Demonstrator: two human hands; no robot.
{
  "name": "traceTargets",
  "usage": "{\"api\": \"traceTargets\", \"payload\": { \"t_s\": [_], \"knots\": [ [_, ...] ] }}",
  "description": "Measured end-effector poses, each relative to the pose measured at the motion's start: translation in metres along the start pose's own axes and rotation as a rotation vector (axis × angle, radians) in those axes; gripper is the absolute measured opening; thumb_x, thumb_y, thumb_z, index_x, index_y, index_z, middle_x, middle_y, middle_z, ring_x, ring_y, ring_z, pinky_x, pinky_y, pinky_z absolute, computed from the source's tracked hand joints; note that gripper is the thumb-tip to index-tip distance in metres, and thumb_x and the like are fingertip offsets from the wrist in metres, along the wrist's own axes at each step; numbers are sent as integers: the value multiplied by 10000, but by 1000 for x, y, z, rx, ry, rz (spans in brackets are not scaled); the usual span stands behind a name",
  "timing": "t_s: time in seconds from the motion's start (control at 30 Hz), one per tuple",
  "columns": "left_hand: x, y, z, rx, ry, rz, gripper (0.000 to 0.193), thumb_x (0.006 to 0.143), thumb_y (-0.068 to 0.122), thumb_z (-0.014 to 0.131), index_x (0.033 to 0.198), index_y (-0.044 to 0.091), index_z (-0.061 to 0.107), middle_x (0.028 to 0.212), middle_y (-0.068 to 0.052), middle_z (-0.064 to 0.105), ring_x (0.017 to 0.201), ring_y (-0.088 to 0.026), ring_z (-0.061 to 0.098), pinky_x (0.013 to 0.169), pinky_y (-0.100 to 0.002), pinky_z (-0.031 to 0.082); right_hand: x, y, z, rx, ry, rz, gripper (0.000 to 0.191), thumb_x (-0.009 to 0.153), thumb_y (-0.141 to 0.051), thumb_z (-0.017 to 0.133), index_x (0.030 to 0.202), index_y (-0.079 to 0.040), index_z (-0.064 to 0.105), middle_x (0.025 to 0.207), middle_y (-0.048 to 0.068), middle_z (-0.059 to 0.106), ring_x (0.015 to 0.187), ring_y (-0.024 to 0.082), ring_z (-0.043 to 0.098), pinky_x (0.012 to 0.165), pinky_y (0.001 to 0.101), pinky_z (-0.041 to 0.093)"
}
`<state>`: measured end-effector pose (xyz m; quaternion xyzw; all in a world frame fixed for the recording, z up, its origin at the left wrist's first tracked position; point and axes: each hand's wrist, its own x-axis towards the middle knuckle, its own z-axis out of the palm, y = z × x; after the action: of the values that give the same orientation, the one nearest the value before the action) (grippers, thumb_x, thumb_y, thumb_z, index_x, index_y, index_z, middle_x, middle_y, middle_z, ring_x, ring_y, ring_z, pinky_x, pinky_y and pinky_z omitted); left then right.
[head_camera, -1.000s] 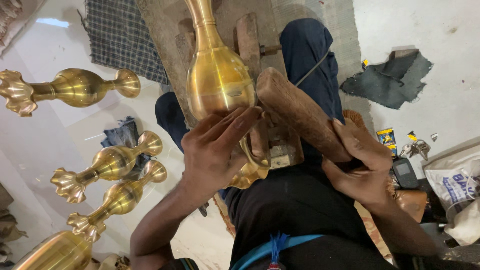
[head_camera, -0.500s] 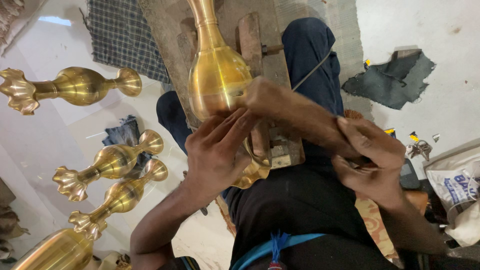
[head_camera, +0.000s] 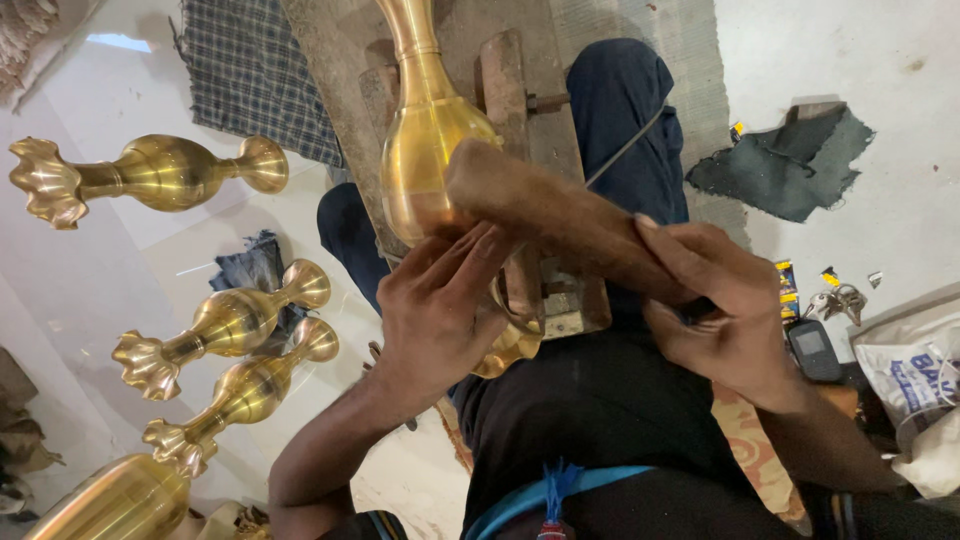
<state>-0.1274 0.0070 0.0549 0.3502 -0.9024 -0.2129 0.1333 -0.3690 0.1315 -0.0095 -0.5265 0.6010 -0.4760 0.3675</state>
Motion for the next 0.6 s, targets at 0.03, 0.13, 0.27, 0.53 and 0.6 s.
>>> {"api": "traceTargets", "payload": {
  "t_s": [0.03, 0.13, 0.27, 0.53, 0.6],
  "knots": [
    [-1, -2, 0, 9, 2, 8, 647, 699, 42, 698, 1342, 62, 629, 1287, -107, 715, 1053, -279, 714, 892, -379, 600, 0, 0, 0, -129, -30, -47, 707, 685, 99, 694, 1381, 9, 614, 1207, 214, 681, 936, 201, 688, 774, 266, 516],
    [-3, -7, 0, -15, -31, 6, 690, 662, 36, 698, 1350, 41, 653, 1277, -123, 740, 930, -262, 702, 812, -377, 592, -5, 1, 1, 68, 87, -33, 721, 765, 79, 691, 1467, 7, 545, 1145, 131, 669, 932, 156, 651, 865, 261, 509],
    [0, -19, -1, -124, 75, 124, 624, 725, 59, 723, 1343, 66, 633, 1277, -102, 725, 1008, -248, 714, 828, -369, 602, -14, 1, 4, -4, 24, -5, 700, 753, 100, 676, 1440, 24, 561, 1206, 177, 665, 1016, 207, 678, 880, 278, 520],
    [5, -17, -6, -53, 20, 111, 493, 810, -8, 708, 1283, 131, 696, 1230, -30, 755, 1051, -198, 733, 813, -327, 617, -22, 13, 11, 33, -5, 110, 723, 750, 86, 695, 1459, 20, 570, 1137, 153, 693, 965, 181, 703, 871, 287, 564],
    [6, -17, -8, -52, 14, 111, 496, 798, -23, 695, 1269, 132, 702, 1229, -19, 762, 1029, -195, 726, 823, -321, 619, -23, 13, 10, -15, 37, 56, 703, 748, 84, 696, 1439, 21, 580, 1205, 186, 696, 1036, 206, 707, 926, 302, 549]
  ]
}}
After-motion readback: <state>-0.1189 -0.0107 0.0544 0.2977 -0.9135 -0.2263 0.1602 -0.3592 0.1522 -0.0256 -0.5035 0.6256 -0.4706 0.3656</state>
